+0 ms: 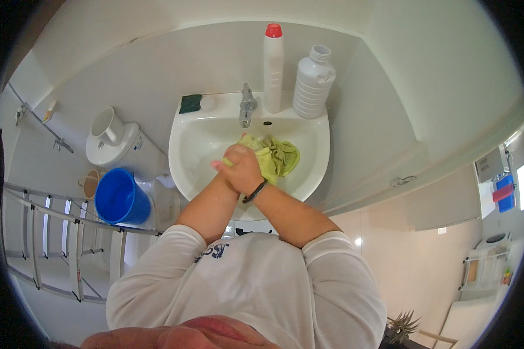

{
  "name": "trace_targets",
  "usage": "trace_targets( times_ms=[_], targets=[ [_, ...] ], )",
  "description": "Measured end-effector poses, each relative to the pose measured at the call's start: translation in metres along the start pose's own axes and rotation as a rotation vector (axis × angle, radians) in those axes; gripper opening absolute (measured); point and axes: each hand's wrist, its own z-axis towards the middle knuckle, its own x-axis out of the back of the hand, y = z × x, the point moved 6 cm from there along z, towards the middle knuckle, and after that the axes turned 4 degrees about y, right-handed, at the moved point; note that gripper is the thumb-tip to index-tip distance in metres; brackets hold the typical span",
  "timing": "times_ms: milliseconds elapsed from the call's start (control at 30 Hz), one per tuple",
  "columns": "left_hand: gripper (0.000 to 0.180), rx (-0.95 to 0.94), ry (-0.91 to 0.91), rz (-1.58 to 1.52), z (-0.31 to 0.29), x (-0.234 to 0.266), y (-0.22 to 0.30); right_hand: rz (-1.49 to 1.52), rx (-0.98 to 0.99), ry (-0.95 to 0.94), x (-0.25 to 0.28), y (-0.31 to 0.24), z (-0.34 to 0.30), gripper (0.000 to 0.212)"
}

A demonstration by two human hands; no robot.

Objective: The person washes a green cloth and a brown cloth in a bathroom sink. They rinse the cloths under running water, squeeze them, and then apply a liquid from a white bottle to the green cloth before scrubbing and rinsing it again.

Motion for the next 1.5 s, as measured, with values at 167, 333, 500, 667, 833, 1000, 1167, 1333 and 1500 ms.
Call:
trace_targets(
  times_ms=[167,333,500,667,833,1000,1167,1333,1500],
  targets=[
    [0.022,-0.077,0.057,0.042,0.005,0.012,-0.004,-0.751,0.202,-0.318,-0.019,0.024,-0.001,0.024],
    [0.027,0.112,0.416,0.195,-0.020,-0.019,-0.008,-0.586,-0.156,-0.002,0.014,0.063,0.012,0.028],
    [0.026,0.010,-0.002,0.058,0.011,0.037,0.006,-0.396,0.278,-0.151,-0.021,-0.002,-0.011,0.027],
    [0.032,0.059,0.243,0.279,-0.009,-0.003,0.003,-0.837,0.077,-0.201,0.010,0.081,0.009,0.032],
    [0.057,0.100,0.507,1.598,-0.047,-0.034,0.047,-0.866,0.045,-0.351,0.042,0.109,0.019,0.029],
    [0.070,-0.017,0.283,2.434,-0.041,-0.056,0.088,-0.285,-0.553,-0.408,0.036,0.090,0.032,0.044],
    [0.046,-0.366,0.032,2.255,-0.036,-0.054,0.054,-0.159,-0.579,-0.520,0.015,0.059,0.046,0.045],
    [0.027,-0.447,0.051,2.169,-0.039,-0.085,0.081,-0.125,-0.302,-0.580,0.029,0.049,0.043,0.028],
    [0.028,-0.429,0.055,2.060,-0.048,-0.119,0.094,-0.336,-0.221,-0.338,0.043,0.064,0.036,0.027]
  ],
)
